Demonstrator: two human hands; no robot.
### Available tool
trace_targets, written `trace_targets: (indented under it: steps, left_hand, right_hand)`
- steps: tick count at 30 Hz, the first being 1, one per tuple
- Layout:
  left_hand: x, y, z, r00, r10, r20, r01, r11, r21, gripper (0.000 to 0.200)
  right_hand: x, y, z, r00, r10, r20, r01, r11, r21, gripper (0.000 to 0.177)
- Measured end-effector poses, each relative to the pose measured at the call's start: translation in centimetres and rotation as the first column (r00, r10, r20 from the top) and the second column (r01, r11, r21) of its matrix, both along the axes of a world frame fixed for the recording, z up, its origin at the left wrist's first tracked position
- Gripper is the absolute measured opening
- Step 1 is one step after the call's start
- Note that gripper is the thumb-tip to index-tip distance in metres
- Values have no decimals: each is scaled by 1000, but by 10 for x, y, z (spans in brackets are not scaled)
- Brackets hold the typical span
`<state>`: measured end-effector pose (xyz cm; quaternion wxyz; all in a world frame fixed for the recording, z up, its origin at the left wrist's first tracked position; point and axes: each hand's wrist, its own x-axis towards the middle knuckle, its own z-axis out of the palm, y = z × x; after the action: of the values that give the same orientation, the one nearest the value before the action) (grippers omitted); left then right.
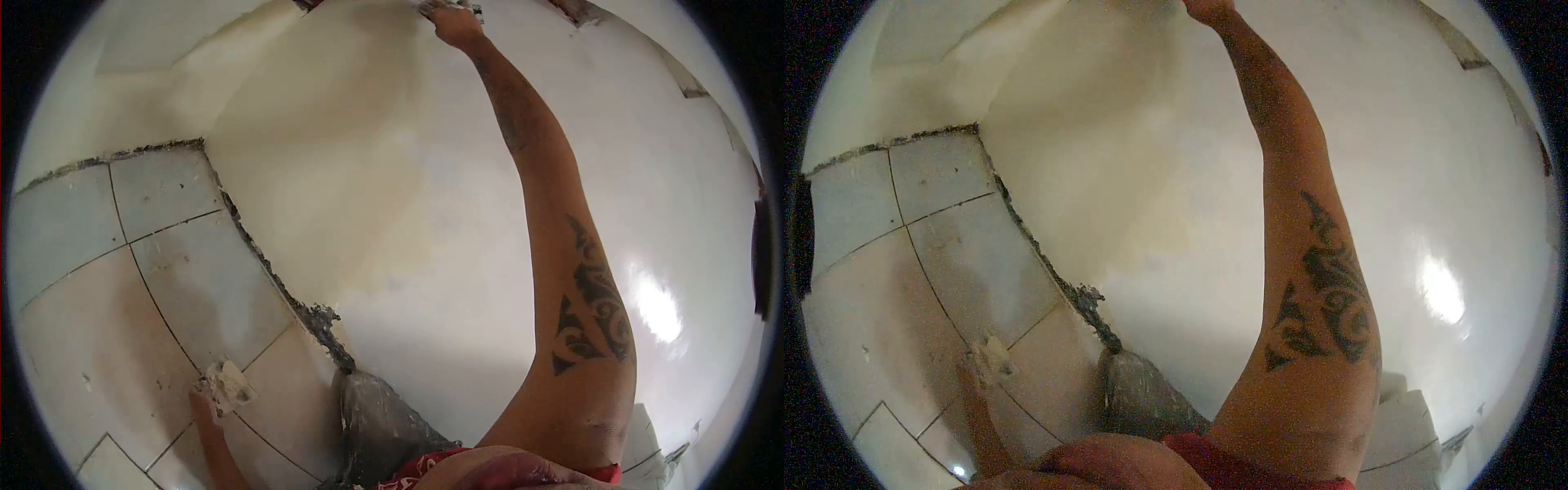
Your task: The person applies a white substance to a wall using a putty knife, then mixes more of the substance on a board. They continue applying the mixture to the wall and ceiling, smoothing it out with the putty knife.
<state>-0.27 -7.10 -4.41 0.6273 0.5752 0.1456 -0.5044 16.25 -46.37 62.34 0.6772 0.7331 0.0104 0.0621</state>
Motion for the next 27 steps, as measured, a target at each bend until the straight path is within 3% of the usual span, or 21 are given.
trace_targets:
  steps: [1, 4, 5, 9, 12, 15, 21, 24, 25, 27]
  left_hand:
    - [-1, 1, -1, 1000, -8, -4, 8, 1000, 6, 56]
    - [-1, 3, -2, 999, -30, -16, 30, 999, 13, 56]
    - [-2, 2, -3, 999, -47, -19, 47, 999, 14, 56]
    - [-5, 0, -6, 996, -73, -54, 75, 997, 18, 56]
    - [-7, 3, -8, 993, -93, -70, 94, 995, 18, 55]
    - [-5, 1, -7, 993, -98, -69, 99, 995, 16, 55]
    - [-6, -1, -8, 990, -120, -68, 122, 992, 22, 55]
    - [-4, -2, -10, 990, -128, -67, 130, 991, 25, 54]
    - [-4, -4, -10, 989, -136, -65, 138, 990, 25, 54]
    - [-5, -1, -11, 988, -140, -69, 142, 989, 26, 54]
  right_hand:
    - [12, -14, 3, 997, 54, -55, -59, 995, -81, 32]
    - [43, -33, 6, 983, -178, -36, 180, 982, 48, 28]
    - [47, -36, 7, 992, -100, -83, 105, 992, 69, 27]
    - [66, -20, 7, 981, -191, -46, 196, 970, 145, 24]
    - [78, -20, 9, 967, -242, -75, 247, 966, 77, 23]
    - [81, -35, 12, 992, -116, -42, 121, 984, 130, 22]
    - [98, -52, 15, 968, -177, -176, 183, 983, 18, 24]
    - [109, -68, 18, 969, -101, -228, 105, 994, 7, 25]
    - [110, -64, 18, 959, -213, -186, 226, 973, 52, 25]
    - [101, -54, 12, 965, -164, -205, 186, 978, 95, 24]
